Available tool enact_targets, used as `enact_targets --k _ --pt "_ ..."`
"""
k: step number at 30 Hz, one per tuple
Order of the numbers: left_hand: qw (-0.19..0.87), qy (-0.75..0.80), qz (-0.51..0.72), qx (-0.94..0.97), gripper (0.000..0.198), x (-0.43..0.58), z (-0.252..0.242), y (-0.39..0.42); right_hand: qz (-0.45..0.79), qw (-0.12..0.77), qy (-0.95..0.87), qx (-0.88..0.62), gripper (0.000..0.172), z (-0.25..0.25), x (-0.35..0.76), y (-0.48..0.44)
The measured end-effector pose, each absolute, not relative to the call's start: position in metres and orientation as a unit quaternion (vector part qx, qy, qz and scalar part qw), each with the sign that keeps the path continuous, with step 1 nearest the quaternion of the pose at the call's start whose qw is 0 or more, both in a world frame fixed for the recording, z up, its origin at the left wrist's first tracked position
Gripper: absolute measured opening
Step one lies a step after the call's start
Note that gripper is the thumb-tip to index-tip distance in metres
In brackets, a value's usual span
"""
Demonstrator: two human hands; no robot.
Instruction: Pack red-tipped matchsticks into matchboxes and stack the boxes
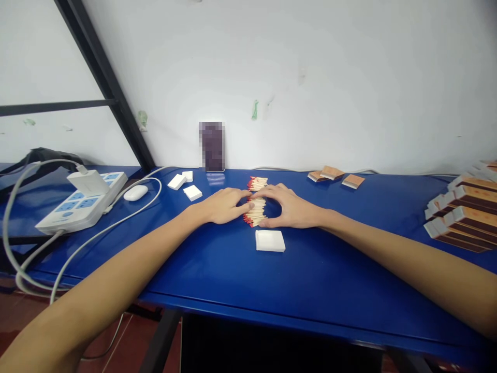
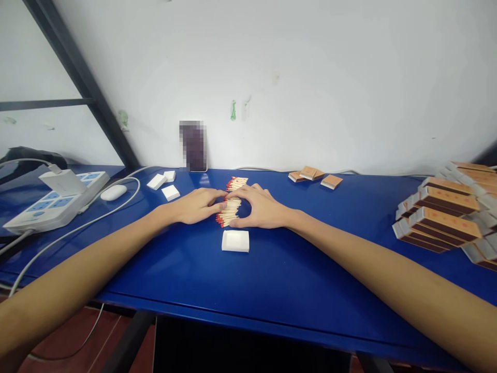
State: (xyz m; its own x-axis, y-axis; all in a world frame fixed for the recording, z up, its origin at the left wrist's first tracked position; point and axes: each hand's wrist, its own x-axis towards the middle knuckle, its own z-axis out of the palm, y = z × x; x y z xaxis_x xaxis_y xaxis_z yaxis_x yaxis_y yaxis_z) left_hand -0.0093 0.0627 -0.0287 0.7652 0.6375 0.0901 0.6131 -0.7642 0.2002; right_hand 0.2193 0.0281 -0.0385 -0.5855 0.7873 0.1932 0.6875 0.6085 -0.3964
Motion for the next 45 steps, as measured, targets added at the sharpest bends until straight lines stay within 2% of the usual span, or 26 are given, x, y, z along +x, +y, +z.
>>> enact_targets --k 5,24,29,34,39,45 --pt "0.091 0.318 0.084 0.94 0.051 -0.01 -0.03 0.065 0.114 0.2 -0.875 -0.425 0.056 -0.042 0.216 0.027" --pt "0.115 0.342 0.019 0.932 0.049 -0.012 -0.016 0.058 0.081 0.228 -0.884 -0.4 0.043 -0.051 0.215 0.028" --pt "0.124 0.32 0.024 0.939 0.053 -0.014 -0.016 0.058 0.085 0.237 -0.889 -0.383 0.039 -0.051 0.215 0.028" --pt "0.141 0.285 0.029 0.948 0.047 -0.018 -0.017 0.062 0.094 0.245 -0.893 -0.365 0.031 -0.052 0.215 0.029" --pt "0.152 0.279 0.02 0.948 0.046 -0.02 -0.014 0.063 0.094 0.243 -0.894 -0.365 0.031 -0.052 0.216 0.029" --pt "0.154 0.315 -0.003 0.937 0.057 -0.021 -0.008 0.057 0.094 0.259 -0.89 -0.364 0.037 -0.053 0.216 0.029"
